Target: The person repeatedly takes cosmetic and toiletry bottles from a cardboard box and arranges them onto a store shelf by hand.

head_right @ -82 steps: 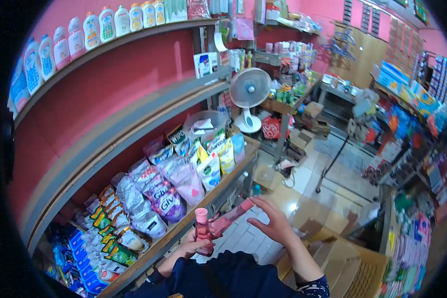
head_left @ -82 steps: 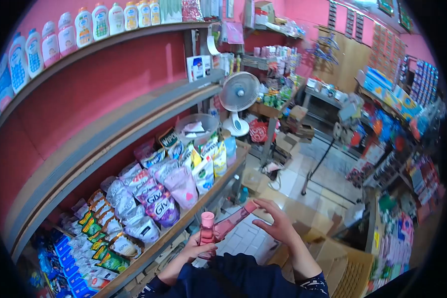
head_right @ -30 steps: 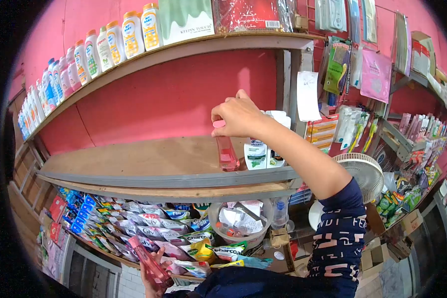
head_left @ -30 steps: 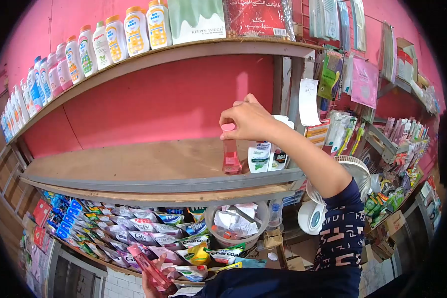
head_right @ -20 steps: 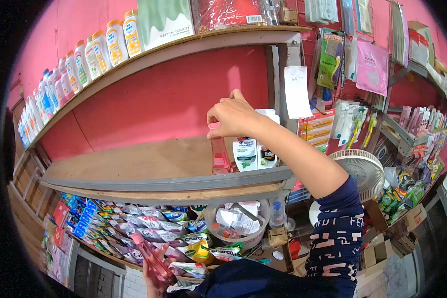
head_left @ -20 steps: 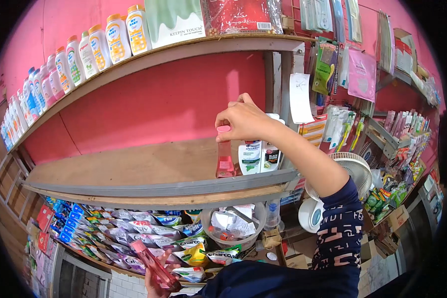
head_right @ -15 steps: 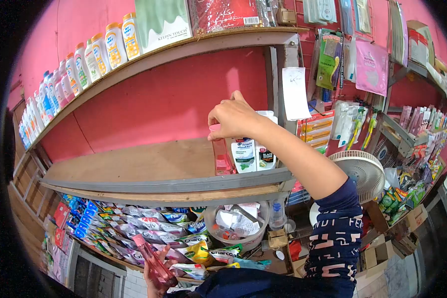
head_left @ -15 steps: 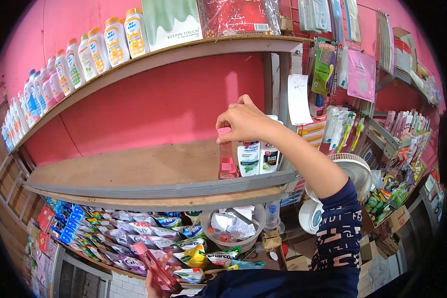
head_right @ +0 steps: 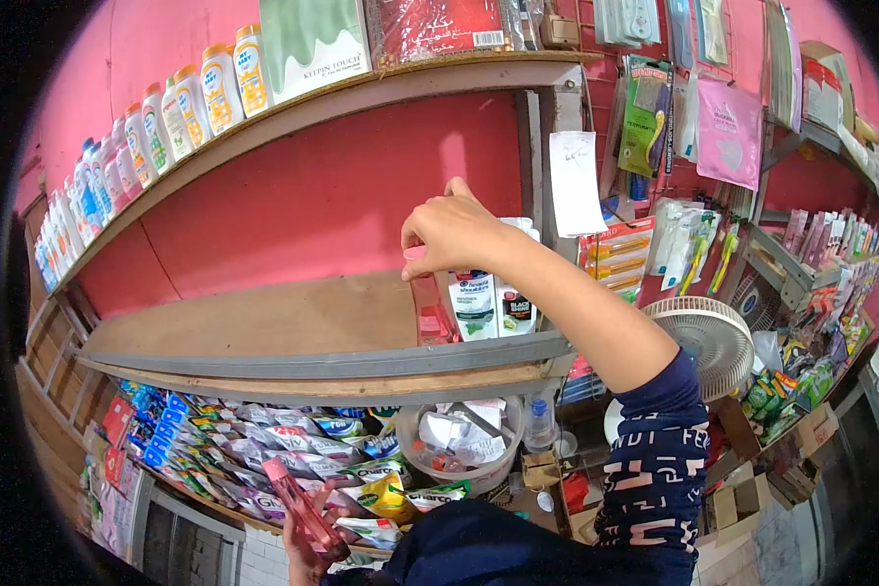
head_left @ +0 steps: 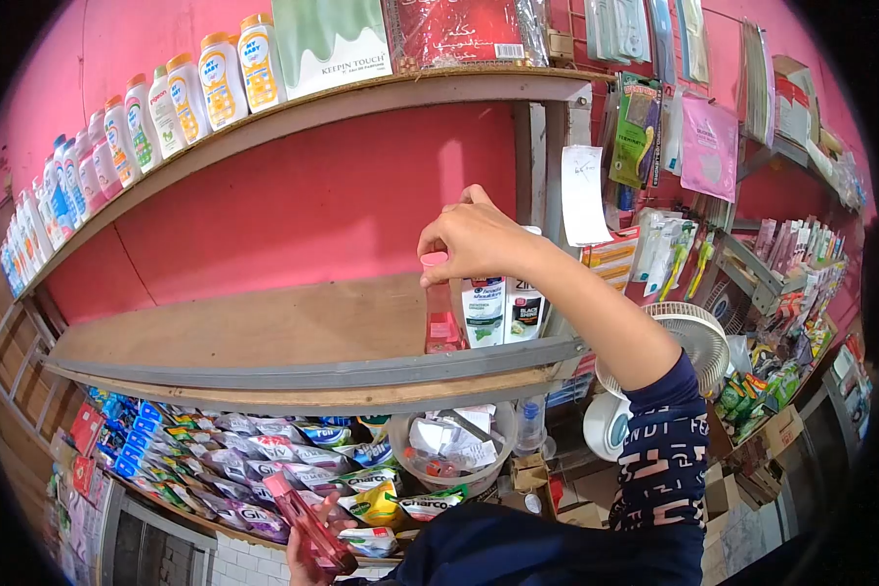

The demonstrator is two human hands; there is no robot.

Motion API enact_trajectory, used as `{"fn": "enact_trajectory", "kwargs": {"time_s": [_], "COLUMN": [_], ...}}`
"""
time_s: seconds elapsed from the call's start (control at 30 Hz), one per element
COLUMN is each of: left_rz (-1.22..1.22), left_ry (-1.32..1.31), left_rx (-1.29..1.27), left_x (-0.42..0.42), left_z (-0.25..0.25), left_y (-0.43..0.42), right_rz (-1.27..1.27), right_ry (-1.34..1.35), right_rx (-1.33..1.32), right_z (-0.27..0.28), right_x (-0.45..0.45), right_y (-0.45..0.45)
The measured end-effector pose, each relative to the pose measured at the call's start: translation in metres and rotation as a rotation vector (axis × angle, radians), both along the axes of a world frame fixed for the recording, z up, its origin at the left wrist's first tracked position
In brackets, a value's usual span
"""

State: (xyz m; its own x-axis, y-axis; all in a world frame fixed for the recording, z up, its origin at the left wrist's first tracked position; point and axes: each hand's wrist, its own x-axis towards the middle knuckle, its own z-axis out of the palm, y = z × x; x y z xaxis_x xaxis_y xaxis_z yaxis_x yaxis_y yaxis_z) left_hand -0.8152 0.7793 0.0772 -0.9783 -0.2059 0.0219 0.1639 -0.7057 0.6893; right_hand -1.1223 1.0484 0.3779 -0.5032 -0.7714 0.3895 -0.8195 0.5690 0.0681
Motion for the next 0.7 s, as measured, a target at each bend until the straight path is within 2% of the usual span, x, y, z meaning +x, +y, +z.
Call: {"fn": "enact_trajectory", "kwargs": {"time_s": [0.7], "left_rz": [0.035], "left_ry": [-0.003], "left_rx": [-0.018], "left_x": [-0.0055], "left_z": [0.0003], "left_y": [-0.0030], "right_rz": [0.041], "right_ry": [-0.021], "right_rx": [-0.014], "right_z": [0.0023], "right_x": [0.0023], "right_y": [0.0018]}}
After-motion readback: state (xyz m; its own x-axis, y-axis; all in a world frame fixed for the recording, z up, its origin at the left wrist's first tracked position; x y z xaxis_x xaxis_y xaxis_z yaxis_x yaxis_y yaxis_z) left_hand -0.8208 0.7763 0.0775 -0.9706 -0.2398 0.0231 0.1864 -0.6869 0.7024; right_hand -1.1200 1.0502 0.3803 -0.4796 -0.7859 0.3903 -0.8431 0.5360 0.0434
